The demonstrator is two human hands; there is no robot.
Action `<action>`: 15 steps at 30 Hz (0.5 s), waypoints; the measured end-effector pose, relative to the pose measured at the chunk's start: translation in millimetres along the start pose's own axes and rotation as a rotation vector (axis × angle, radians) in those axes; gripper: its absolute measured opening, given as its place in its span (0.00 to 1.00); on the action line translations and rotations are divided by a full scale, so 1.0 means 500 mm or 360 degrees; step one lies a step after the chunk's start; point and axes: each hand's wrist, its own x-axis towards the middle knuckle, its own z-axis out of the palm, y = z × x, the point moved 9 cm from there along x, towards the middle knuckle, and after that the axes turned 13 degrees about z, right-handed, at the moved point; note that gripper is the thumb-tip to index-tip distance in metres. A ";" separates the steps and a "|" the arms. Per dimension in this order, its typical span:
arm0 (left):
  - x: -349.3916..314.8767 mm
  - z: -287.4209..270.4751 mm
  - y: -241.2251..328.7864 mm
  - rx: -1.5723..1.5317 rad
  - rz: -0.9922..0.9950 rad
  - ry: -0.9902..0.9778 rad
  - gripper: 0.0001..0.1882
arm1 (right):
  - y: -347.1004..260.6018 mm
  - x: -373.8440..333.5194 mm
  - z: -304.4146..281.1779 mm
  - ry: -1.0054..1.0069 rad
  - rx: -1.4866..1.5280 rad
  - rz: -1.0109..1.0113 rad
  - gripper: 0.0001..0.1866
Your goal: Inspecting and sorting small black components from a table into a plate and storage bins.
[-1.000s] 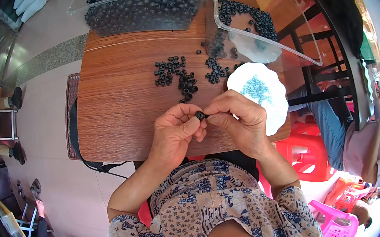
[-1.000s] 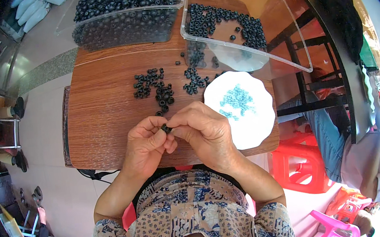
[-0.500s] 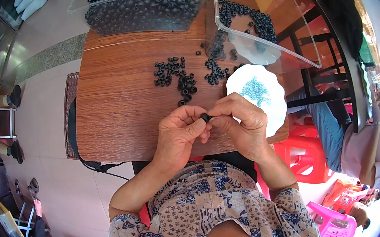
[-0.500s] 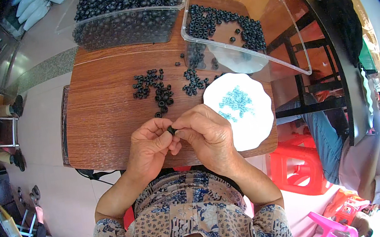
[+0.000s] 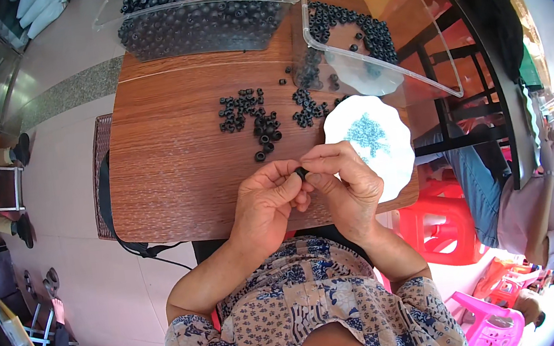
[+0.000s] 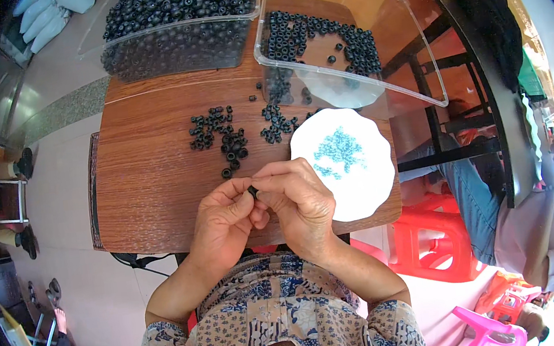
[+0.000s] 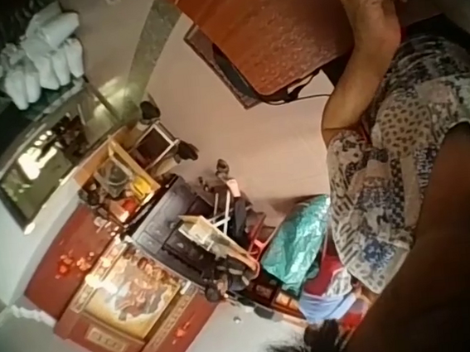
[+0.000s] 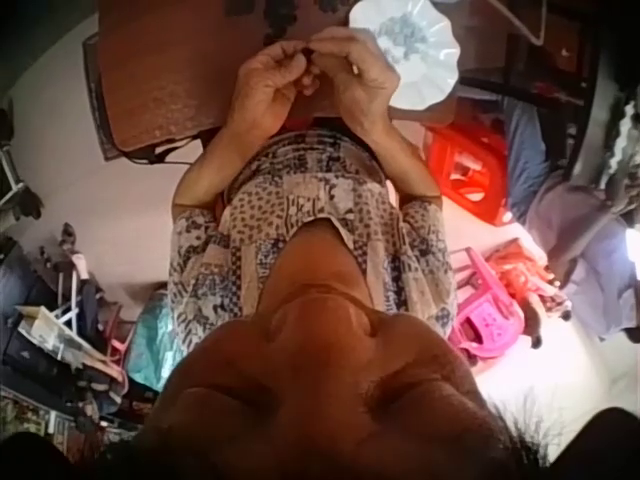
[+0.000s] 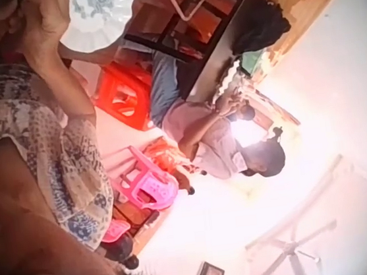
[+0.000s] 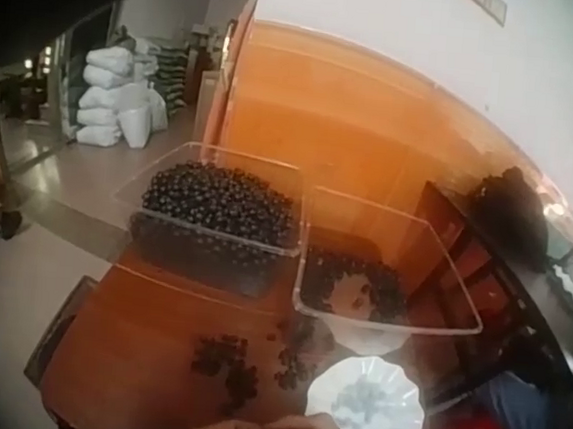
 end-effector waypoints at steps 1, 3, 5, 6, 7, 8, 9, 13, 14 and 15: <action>-0.001 0.002 -0.002 0.0003 -0.0003 -0.0003 0.09 | -0.001 0.001 -0.003 0.0006 0.0001 0.0000 0.10; -0.004 -0.009 0.004 0.0205 0.0047 0.0087 0.09 | -0.033 -0.006 0.002 0.0012 -0.0325 -0.0261 0.11; -0.006 -0.005 0.003 0.0188 0.0060 0.0131 0.09 | -0.041 -0.010 0.005 0.0037 -0.0345 -0.0344 0.14; -0.006 -0.004 0.004 0.0166 0.0072 0.0178 0.10 | -0.050 -0.015 0.007 0.0059 -0.0368 -0.0424 0.17; -0.007 0.004 0.006 0.0169 0.0067 0.0173 0.10 | -0.046 -0.017 0.008 0.0065 -0.0368 -0.0423 0.17; -0.008 0.014 0.009 0.0153 0.0059 0.0174 0.08 | -0.039 -0.020 0.010 0.0081 -0.0399 -0.0428 0.19; -0.008 0.019 0.009 0.0137 0.0051 0.0174 0.07 | -0.033 -0.022 0.011 0.0096 -0.0430 -0.0432 0.20; -0.013 0.003 -0.009 0.0106 0.0012 0.0221 0.07 | -0.035 -0.030 0.012 0.0174 -0.0542 -0.0569 0.21; -0.012 0.000 -0.008 0.0135 0.0047 0.0182 0.08 | -0.033 -0.032 0.012 0.0183 -0.0541 -0.0566 0.21; -0.011 0.001 -0.006 0.0163 0.0081 0.0143 0.10 | -0.032 -0.033 0.011 0.0193 -0.0540 -0.0563 0.21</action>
